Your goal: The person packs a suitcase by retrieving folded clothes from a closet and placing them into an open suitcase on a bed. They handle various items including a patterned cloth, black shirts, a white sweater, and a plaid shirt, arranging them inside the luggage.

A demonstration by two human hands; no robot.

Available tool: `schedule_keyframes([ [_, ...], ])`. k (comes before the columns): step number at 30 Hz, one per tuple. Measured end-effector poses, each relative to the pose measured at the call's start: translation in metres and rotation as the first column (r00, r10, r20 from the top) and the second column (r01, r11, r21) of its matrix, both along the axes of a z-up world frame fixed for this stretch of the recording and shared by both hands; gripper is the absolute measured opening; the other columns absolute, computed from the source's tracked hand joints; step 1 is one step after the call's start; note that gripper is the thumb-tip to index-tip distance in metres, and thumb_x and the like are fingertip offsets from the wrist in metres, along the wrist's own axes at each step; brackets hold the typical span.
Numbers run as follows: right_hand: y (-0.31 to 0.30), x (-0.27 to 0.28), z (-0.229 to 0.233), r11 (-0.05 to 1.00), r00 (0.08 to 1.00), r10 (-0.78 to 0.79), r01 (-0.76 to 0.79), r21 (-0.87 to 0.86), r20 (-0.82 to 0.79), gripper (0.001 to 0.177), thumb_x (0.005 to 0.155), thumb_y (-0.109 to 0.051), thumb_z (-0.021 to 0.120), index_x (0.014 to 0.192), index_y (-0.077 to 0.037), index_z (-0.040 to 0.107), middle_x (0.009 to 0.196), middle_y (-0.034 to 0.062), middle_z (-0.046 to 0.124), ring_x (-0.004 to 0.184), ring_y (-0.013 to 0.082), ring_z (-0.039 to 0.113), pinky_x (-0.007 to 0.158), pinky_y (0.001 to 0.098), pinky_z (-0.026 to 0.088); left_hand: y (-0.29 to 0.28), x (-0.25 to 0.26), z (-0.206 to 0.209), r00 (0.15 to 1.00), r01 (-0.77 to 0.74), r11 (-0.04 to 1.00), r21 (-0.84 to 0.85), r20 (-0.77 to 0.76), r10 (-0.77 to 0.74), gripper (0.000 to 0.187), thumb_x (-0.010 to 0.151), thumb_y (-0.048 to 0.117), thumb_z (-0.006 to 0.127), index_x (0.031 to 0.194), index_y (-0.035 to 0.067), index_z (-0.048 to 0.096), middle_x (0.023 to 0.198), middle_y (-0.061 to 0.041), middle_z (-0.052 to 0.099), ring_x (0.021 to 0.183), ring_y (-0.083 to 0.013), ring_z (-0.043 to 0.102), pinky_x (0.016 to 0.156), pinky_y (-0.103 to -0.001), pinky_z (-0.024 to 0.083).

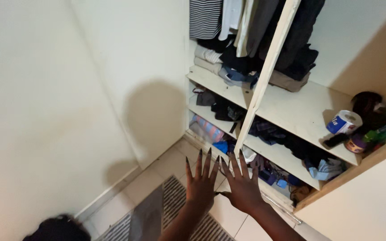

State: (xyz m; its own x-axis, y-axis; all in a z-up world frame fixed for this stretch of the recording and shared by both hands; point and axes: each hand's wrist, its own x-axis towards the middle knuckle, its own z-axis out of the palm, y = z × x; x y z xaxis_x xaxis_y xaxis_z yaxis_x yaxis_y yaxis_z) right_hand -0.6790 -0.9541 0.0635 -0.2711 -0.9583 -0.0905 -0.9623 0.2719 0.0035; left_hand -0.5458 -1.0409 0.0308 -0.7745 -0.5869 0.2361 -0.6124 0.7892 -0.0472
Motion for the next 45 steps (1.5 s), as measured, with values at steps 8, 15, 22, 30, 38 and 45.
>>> schedule_keyframes([
  [8,-0.082,-0.061,-0.001,0.996,0.996,-0.061,0.065,0.059,-0.066,0.1,0.087,-0.057,0.075,0.16,-0.022,0.017,0.168,0.0174,-0.011,0.155,0.0423,-0.01,0.116,0.0779,0.012,-0.086,-0.059,0.014,0.995,0.053,0.998,0.029,0.082,-0.056,0.105,0.081,0.051,0.077,0.162,0.013,0.023,0.169,-0.02,0.006,0.155,-0.0431,-0.005,0.114,-0.077,-0.002],
  [15,-0.182,-0.137,0.002,0.998,0.999,-0.052,0.052,-0.032,-0.004,0.106,0.083,-0.054,0.077,0.162,-0.021,0.015,0.169,0.0177,-0.008,0.156,0.0418,-0.009,0.122,0.064,0.015,-0.189,-0.132,0.02,0.996,0.031,0.998,0.054,0.078,-0.035,0.106,0.081,0.056,0.073,0.162,0.017,0.017,0.171,-0.018,-0.002,0.155,-0.0426,-0.008,0.114,-0.076,0.001],
  [22,-0.264,-0.195,0.008,0.998,0.998,-0.011,0.006,-0.063,-0.068,0.108,0.084,-0.055,0.077,0.162,-0.013,0.016,0.168,0.0253,0.0,0.154,0.0452,-0.001,0.122,0.064,0.01,-0.267,-0.191,0.027,0.991,0.017,1.0,0.014,0.135,-0.019,0.107,0.085,0.048,0.072,0.165,0.017,0.008,0.17,-0.019,-0.006,0.154,-0.0442,-0.007,0.113,-0.078,0.0],
  [30,-0.317,-0.232,0.014,0.996,0.992,-0.087,0.088,0.004,-0.089,0.107,0.082,-0.045,0.081,0.161,-0.013,0.017,0.168,0.0219,0.001,0.156,0.0431,0.0,0.124,0.0642,0.012,-0.326,-0.232,0.009,0.996,0.089,0.994,0.067,-0.03,-0.087,0.1,0.083,0.039,0.072,0.163,0.016,0.015,0.17,-0.019,-0.002,0.156,-0.0431,-0.003,0.116,-0.077,0.0],
  [38,-0.366,-0.279,0.004,0.985,0.981,-0.167,0.17,0.024,-0.097,0.106,0.088,-0.056,0.073,0.161,-0.019,0.006,0.168,0.0212,-0.012,0.156,0.0435,-0.01,0.123,0.0662,0.005,-0.389,-0.277,0.031,0.99,0.134,0.982,0.133,0.035,-0.14,0.102,0.081,0.034,0.076,0.163,0.017,0.017,0.171,-0.016,-0.001,0.157,-0.0399,-0.003,0.118,-0.074,0.002],
  [45,-0.412,-0.302,0.01,0.945,0.947,-0.287,0.305,0.122,-0.145,0.108,0.093,-0.055,0.068,0.165,-0.018,-0.003,0.17,0.0196,-0.016,0.156,0.0403,-0.013,0.124,0.0625,0.003,-0.45,-0.311,0.027,0.959,0.27,0.962,-0.051,-0.078,-0.273,0.098,0.081,0.018,0.072,0.162,0.015,0.019,0.17,-0.018,0.005,0.155,-0.041,-0.001,0.115,-0.073,0.0],
])
